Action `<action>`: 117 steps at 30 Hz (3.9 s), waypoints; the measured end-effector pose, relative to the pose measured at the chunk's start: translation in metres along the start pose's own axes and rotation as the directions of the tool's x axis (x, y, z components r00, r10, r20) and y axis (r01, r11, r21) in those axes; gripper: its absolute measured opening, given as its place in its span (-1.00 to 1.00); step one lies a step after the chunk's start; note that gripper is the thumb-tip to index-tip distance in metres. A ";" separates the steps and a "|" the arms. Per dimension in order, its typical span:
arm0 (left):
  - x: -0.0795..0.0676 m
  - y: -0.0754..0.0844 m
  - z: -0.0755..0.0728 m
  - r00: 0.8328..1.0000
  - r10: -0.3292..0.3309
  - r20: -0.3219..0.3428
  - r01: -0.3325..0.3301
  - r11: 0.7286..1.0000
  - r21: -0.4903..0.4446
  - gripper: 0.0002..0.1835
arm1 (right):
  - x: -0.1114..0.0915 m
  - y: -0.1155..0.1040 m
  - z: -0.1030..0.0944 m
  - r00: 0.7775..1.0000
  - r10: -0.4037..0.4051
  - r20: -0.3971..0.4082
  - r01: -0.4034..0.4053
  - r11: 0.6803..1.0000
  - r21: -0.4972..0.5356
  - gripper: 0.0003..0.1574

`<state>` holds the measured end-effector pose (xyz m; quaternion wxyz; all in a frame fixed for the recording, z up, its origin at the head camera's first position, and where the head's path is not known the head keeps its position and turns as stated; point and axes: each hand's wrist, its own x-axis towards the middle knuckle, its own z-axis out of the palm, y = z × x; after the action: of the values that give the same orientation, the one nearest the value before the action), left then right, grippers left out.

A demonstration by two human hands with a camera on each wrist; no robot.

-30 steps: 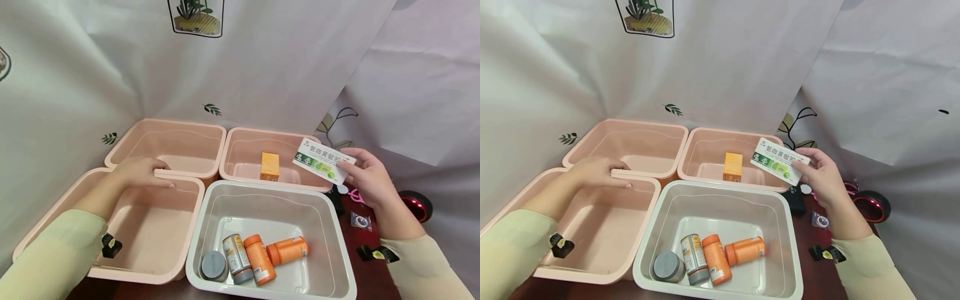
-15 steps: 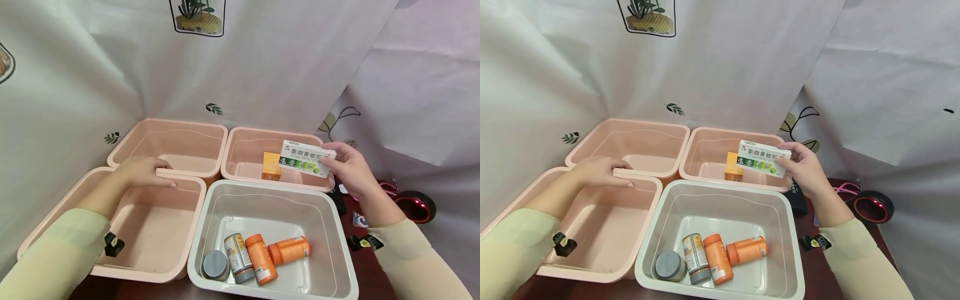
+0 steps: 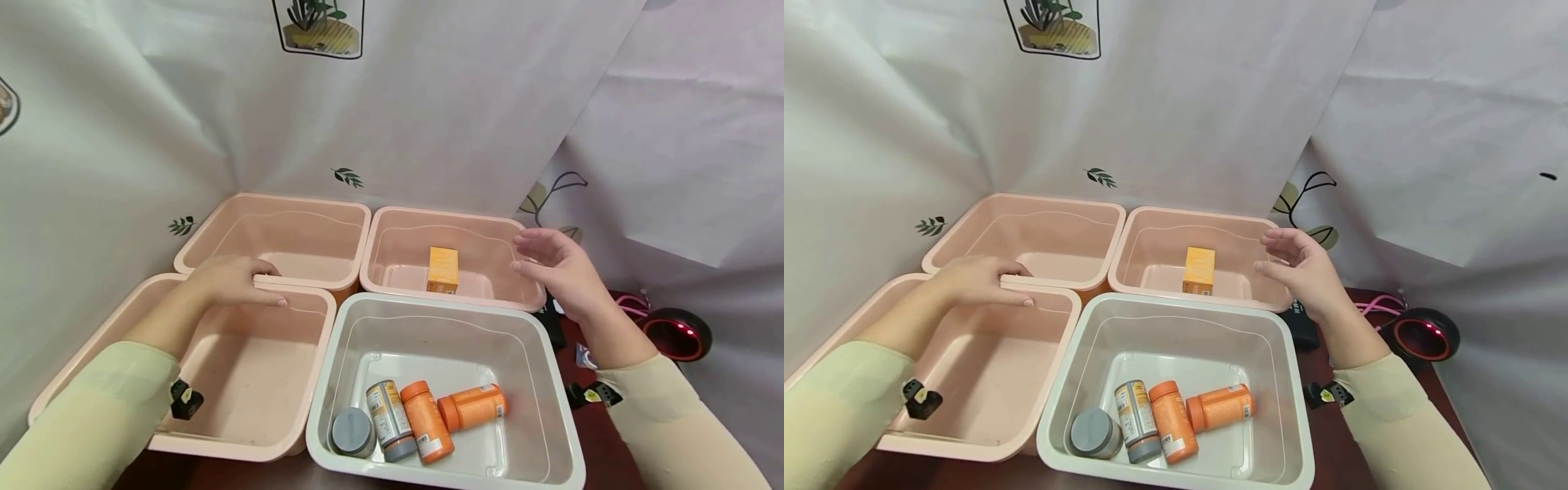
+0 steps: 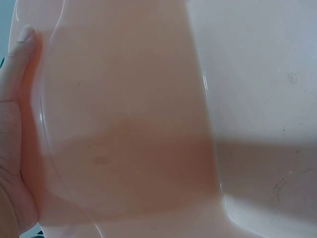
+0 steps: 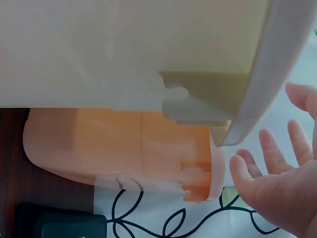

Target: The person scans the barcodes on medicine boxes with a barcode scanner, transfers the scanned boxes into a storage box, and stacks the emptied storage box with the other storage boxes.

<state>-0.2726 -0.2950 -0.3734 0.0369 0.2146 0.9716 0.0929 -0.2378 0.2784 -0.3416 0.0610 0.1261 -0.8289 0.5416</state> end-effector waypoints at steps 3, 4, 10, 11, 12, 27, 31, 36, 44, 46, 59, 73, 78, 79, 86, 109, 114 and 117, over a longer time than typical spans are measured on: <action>0.001 0.000 0.000 1.000 0.002 -0.002 -0.002 1.000 0.002 -0.33 | -0.001 -0.001 -0.001 1.000 0.012 0.002 -0.012 1.000 -0.020 -0.34; 0.001 0.000 0.001 1.000 0.004 -0.004 -0.004 1.000 0.003 -0.33 | -0.001 -0.001 -0.001 1.000 0.016 0.003 -0.015 0.999 -0.028 -0.34; 0.001 0.001 0.001 1.000 0.005 -0.005 -0.005 1.000 -0.011 -0.32 | -0.009 -0.003 0.003 1.000 0.025 0.018 -0.024 0.997 -0.069 -0.34; 0.001 0.000 0.001 1.000 0.003 -0.005 -0.003 1.000 -0.012 -0.32 | -0.010 -0.004 0.004 0.999 0.023 0.023 -0.021 0.997 -0.075 -0.35; 0.001 0.000 0.000 1.000 0.003 -0.005 -0.004 1.000 -0.009 -0.32 | -0.012 -0.004 0.005 0.999 0.020 0.031 -0.017 0.996 -0.085 -0.35; 0.000 -0.001 -0.001 1.000 0.006 0.000 -0.006 1.000 0.002 -0.33 | -0.051 -0.003 0.041 0.970 -0.228 0.084 0.242 0.932 -0.269 -0.59; 0.001 0.000 -0.001 1.000 0.016 0.000 -0.016 1.000 -0.005 -0.33 | -0.057 0.000 0.051 0.902 -0.396 0.172 0.432 0.838 -0.332 -0.59; 0.002 0.000 0.000 1.000 0.022 -0.002 -0.022 1.000 -0.001 -0.32 | -0.066 0.000 0.064 0.820 -0.472 0.324 0.573 0.673 -0.469 -0.68; 0.001 0.001 -0.001 1.000 0.017 0.007 -0.017 1.000 0.008 -0.32 | -0.072 0.007 0.087 0.711 -0.324 0.625 0.698 0.436 -0.568 -0.73; 0.001 0.002 -0.001 1.000 0.018 0.010 -0.018 1.000 0.003 -0.32 | -0.073 0.007 0.090 0.695 -0.244 0.677 0.706 0.413 -0.576 -0.75; 0.001 0.002 0.000 1.000 0.017 0.002 -0.017 1.000 0.004 -0.31 | -0.084 0.010 0.094 0.694 0.279 0.664 0.486 0.500 -0.717 -0.62; 0.001 0.001 0.000 1.000 0.000 -0.008 0.000 1.000 0.014 -0.30 | -0.086 0.006 0.101 0.637 0.388 0.666 0.594 0.302 -0.745 -0.65; 0.000 0.001 0.001 1.000 0.005 -0.009 -0.005 1.000 0.011 -0.31 | -0.086 0.006 0.100 0.622 0.366 0.692 0.613 0.322 -0.721 -0.61; 0.000 0.001 0.001 1.000 0.007 -0.009 -0.007 1.000 0.010 -0.32 | -0.087 0.006 0.100 0.617 0.363 0.698 0.613 0.335 -0.716 -0.59; 0.000 -0.001 0.002 1.000 0.003 -0.010 -0.003 1.000 0.004 -0.31 | -0.086 0.005 0.095 0.616 0.293 0.731 0.571 0.473 -0.671 -0.50; 0.003 0.002 -0.001 1.000 0.021 -0.011 -0.021 1.000 0.004 -0.36 | -0.075 0.003 0.082 0.655 0.078 0.752 0.453 0.755 -0.474 -0.41; 0.003 0.001 -0.001 1.000 0.028 -0.012 -0.028 1.000 -0.003 -0.38 | -0.074 0.004 0.086 0.664 0.031 0.747 0.448 0.784 -0.430 -0.41; 0.003 0.000 0.000 0.999 0.035 -0.017 -0.035 0.999 -0.003 -0.40 | -0.073 0.003 0.086 0.670 -0.016 0.742 0.465 0.789 -0.402 -0.37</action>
<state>-0.2757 -0.2941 -0.3732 0.0273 0.2309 0.9678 0.0969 -0.1653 0.2111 -0.3964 -0.1514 0.4132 -0.8820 0.1688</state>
